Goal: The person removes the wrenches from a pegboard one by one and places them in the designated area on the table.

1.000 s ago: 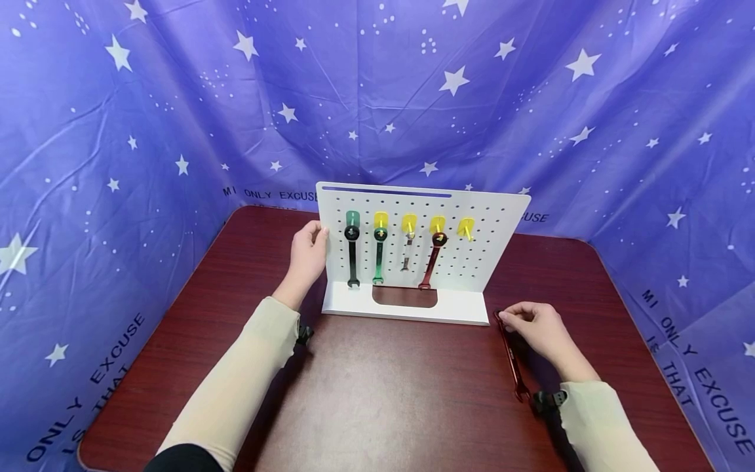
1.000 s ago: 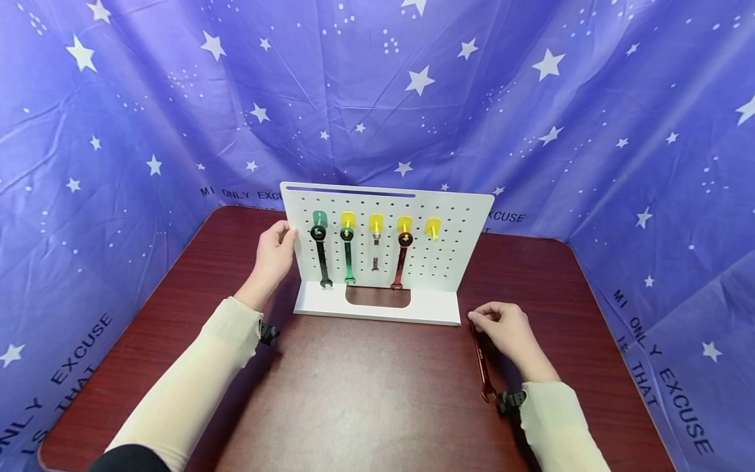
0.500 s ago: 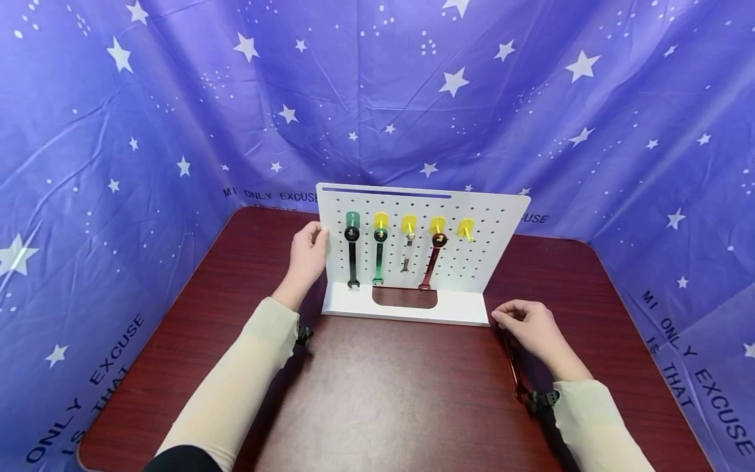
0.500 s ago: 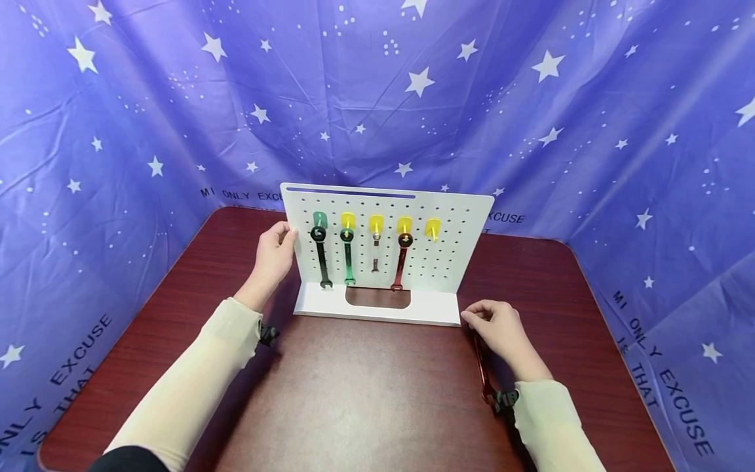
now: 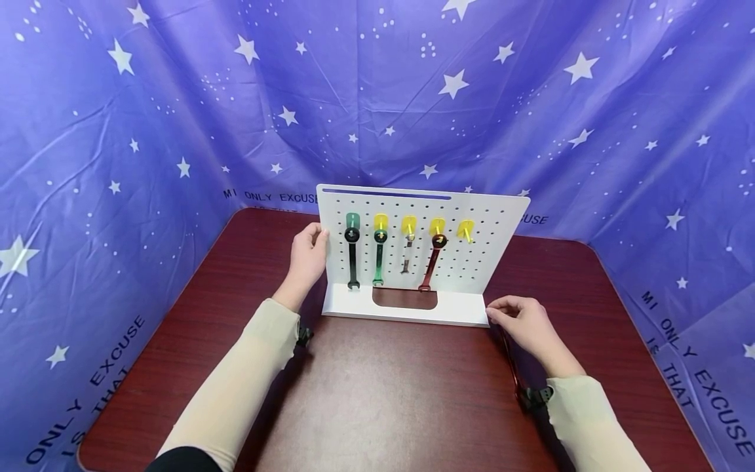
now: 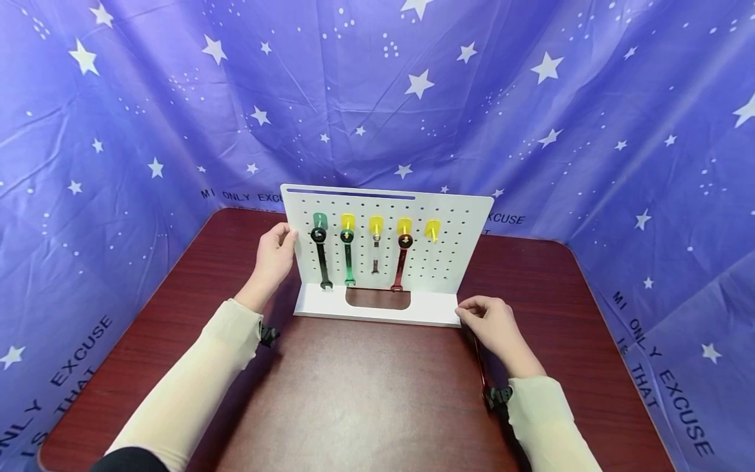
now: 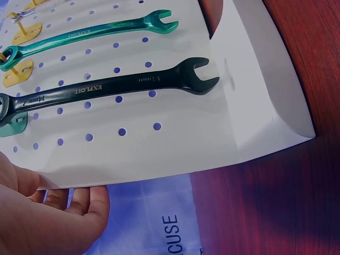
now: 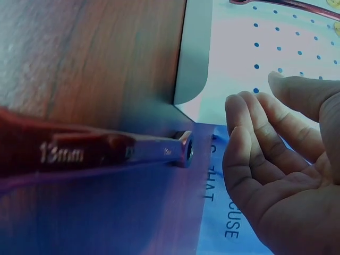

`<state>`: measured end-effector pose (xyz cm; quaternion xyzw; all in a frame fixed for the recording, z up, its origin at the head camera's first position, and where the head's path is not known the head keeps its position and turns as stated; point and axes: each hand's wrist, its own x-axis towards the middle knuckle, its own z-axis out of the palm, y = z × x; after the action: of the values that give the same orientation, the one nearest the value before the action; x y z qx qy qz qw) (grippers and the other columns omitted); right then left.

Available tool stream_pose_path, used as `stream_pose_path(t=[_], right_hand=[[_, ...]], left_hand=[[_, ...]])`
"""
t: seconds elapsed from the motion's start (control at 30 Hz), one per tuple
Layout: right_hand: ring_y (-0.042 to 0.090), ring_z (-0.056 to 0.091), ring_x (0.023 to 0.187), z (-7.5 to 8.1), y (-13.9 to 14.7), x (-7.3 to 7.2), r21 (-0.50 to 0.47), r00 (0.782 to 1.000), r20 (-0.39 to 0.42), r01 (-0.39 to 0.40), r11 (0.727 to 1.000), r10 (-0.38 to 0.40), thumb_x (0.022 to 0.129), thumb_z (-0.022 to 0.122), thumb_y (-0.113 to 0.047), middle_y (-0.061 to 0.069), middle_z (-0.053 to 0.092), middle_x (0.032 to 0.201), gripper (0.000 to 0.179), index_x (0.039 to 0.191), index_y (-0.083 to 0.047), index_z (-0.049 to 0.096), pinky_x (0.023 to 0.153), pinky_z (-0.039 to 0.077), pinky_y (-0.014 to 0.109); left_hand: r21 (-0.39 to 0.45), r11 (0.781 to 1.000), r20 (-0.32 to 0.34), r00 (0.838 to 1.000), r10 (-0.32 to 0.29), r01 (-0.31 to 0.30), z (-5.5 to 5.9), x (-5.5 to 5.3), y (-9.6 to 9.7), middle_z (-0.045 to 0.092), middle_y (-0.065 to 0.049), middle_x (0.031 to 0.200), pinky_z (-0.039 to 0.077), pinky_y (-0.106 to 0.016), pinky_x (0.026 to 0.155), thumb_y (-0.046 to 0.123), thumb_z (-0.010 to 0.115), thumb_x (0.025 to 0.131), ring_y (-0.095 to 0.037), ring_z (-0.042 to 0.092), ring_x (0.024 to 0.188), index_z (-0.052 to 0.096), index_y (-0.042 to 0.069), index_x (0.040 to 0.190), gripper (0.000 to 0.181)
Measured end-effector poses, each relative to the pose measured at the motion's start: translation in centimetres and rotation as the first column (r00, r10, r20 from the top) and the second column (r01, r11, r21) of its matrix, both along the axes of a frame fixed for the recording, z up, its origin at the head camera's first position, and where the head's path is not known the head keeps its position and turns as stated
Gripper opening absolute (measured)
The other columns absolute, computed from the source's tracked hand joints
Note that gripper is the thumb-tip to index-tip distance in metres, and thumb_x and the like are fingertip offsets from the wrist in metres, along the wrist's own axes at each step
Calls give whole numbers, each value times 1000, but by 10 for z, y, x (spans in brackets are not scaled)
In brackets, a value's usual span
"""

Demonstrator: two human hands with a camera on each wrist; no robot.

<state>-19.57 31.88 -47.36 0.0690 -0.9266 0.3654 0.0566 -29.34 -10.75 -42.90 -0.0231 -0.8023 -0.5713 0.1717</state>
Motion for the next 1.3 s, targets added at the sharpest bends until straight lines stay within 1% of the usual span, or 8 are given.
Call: stream_pose_path(t=[0.2, 0.33, 0.53, 0.77, 0.97, 1.13, 1.3], right_hand=[[13, 61, 67, 2, -7, -2, -12, 1000, -9, -28, 1000, 28, 93, 76, -15, 2, 71, 81, 12, 96, -3, 76, 61, 49, 26], [13, 62, 69, 3, -10, -3, -21, 999, -9, -41, 999, 40, 93, 75, -15, 2, 71, 82, 13, 96, -3, 76, 62, 49, 26], [14, 63, 72, 4, -17, -7, -22, 999, -10, -44, 999, 43, 93, 75, -15, 2, 72, 83, 12, 96, -4, 76, 62, 50, 27], [15, 65, 71, 7, -24, -9, -30, 999, -21, -46, 999, 45, 92, 77, -12, 0, 71, 81, 8, 96, -6, 76, 61, 50, 27], [15, 63, 71, 10, -30, -11, -38, 998, -46, -42, 998, 40, 91, 77, -11, 1, 71, 81, 8, 96, -4, 77, 63, 50, 26], [16, 63, 70, 13, -34, -13, -42, 998, -60, -26, 999, 24, 91, 77, -11, -1, 70, 79, 7, 96, -6, 77, 62, 49, 26], [18, 62, 70, 14, -36, -16, -39, 997, -67, -36, 999, 34, 91, 78, -11, -1, 70, 78, 7, 97, -7, 77, 62, 48, 27]], left_hand=[[-1, 1000, -3, 1000, -1, 1, -2, -1, -1, 69, -21, 101, 48, -37, 71, 7, 53, 106, -31, 60, 85, 65, -6, 105, 17], [0, 1000, -9, 1000, -3, 3, -2, 0, 0, 69, -21, 100, 47, -35, 69, 6, 53, 105, -29, 57, 82, 65, -6, 104, 17], [-6, 1000, -11, 1000, 0, 0, -2, -1, 0, 68, -20, 96, 46, -34, 67, 6, 54, 105, -24, 55, 78, 65, -5, 103, 16], [-12, 1000, -15, 1000, -9, 9, -2, -1, -1, 68, -19, 94, 46, -35, 67, 7, 53, 106, -25, 55, 78, 65, -4, 103, 17], [-11, 1000, -3, 1000, -4, 4, -1, 0, -2, 68, -20, 97, 47, -36, 69, 7, 53, 105, -25, 56, 79, 65, -5, 104, 17], [-12, 1000, -3, 1000, -7, 7, -1, -1, -1, 69, -20, 99, 49, -38, 71, 7, 53, 106, -26, 58, 82, 65, -5, 105, 17], [-15, 1000, -12, 1000, -3, 3, -3, -1, -1, 69, -20, 98, 49, -39, 70, 7, 53, 106, -27, 58, 81, 65, -4, 104, 17]])
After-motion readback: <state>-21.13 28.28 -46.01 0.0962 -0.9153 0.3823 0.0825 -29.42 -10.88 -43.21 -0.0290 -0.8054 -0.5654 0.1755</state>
